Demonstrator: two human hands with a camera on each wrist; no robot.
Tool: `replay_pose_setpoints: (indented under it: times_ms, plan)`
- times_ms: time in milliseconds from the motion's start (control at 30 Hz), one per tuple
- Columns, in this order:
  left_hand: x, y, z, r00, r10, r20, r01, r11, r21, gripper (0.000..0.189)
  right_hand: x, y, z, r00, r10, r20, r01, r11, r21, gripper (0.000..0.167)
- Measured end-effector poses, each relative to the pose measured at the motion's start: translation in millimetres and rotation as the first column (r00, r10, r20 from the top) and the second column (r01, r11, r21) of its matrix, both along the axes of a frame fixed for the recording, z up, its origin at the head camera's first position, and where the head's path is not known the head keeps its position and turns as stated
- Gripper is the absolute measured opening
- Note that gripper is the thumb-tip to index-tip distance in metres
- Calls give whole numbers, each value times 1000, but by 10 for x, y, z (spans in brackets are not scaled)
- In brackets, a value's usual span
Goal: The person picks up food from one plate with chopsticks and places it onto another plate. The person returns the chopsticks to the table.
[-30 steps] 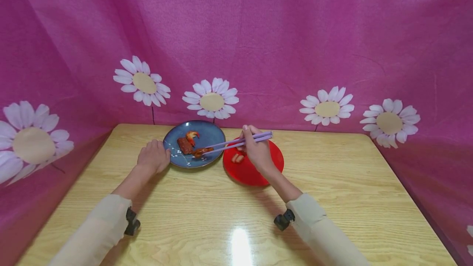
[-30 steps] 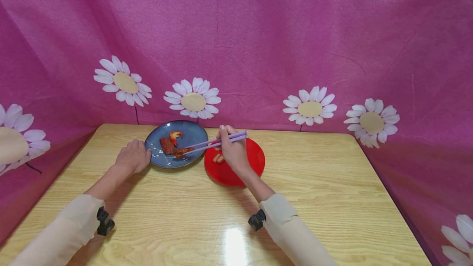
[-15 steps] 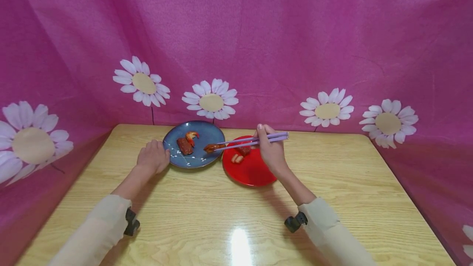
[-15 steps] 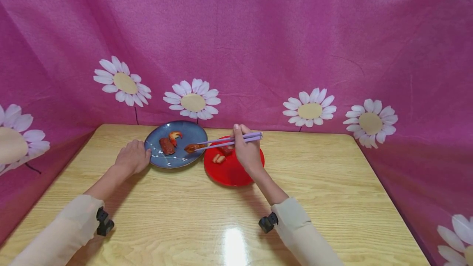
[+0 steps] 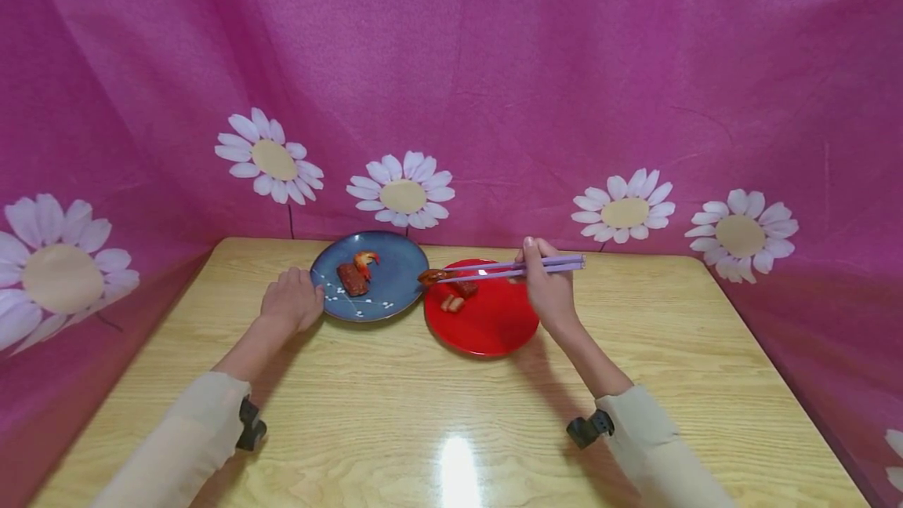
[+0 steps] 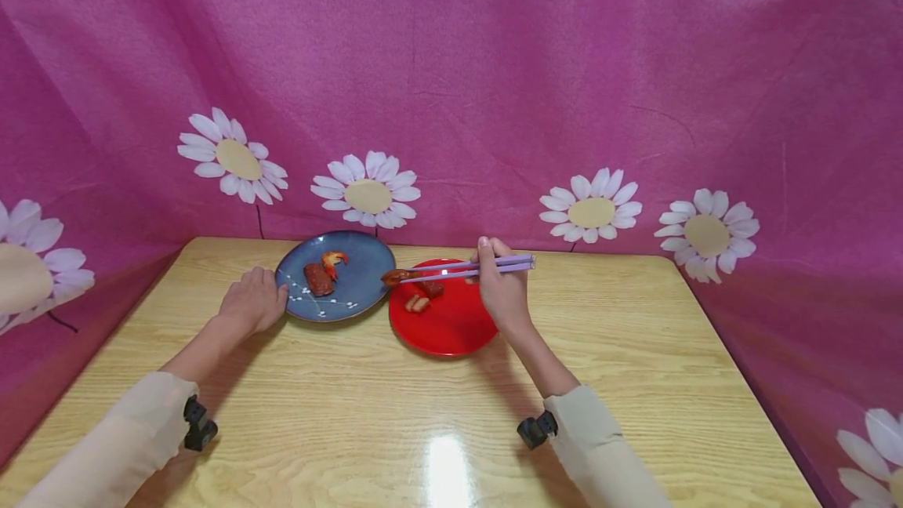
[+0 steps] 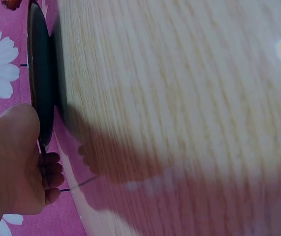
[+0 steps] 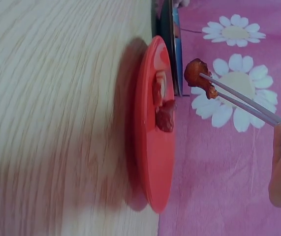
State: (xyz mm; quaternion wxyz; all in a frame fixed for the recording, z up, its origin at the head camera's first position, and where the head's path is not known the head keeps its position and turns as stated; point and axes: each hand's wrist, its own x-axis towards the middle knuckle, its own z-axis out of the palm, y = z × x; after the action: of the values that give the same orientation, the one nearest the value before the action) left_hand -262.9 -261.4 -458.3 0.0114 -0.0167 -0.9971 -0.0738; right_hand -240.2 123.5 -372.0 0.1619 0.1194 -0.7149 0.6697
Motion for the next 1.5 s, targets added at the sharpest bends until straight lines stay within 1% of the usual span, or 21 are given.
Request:
replay_pose_setpoints:
  times_ms: [67, 133, 300, 433, 600, 833, 1000, 1133, 1233, 1500]
  plan:
    - [1, 0, -3, 1000, 2, 2, -2, 1000, 3, 45, -16, 41, -6, 1000, -6, 1, 6, 1000, -20, 34]
    - [7, -1, -9, 1000, 2, 1, -2, 1000, 7, 45, -63, 95, -44, 1000, -17, 3, 17, 999, -32, 35]
    - [22, 0, -23, 1000, 4, -4, -4, 1000, 9, 46, -233, 263, -215, 998, -60, -8, 59, 997, -41, 37]
    - [19, -2, -23, 1000, 5, -8, -5, 1000, 10, 46, -292, 358, -294, 996, -85, -34, 83, 995, -48, 39]
    - [12, -14, -20, 1000, -2, -5, 2, 1000, 6, 46, -300, 435, -328, 993, -104, -49, 101, 993, -58, 41]
    - [27, -17, -16, 999, -16, -28, 16, 1000, 13, 44, -315, 502, -350, 990, -135, -29, 133, 990, -56, 43]
    - [25, -16, -12, 1000, -11, -16, 12, 1000, 26, 43, -339, 568, -396, 990, -141, -22, 140, 988, -61, 42]
    - [1, -29, -32, 1000, -18, -19, 18, 1000, 12, 43, -353, 603, -427, 990, -141, -22, 140, 988, -63, 42]
    - [-13, -37, -41, 999, -25, -22, 25, 1000, -3, 44, -364, 614, -445, 989, -148, -32, 146, 988, -60, 42]
    - [-4, -36, -29, 1000, -23, -8, 23, 1000, 10, 44, -382, 630, -478, 983, -176, -52, 174, 984, -29, 43]
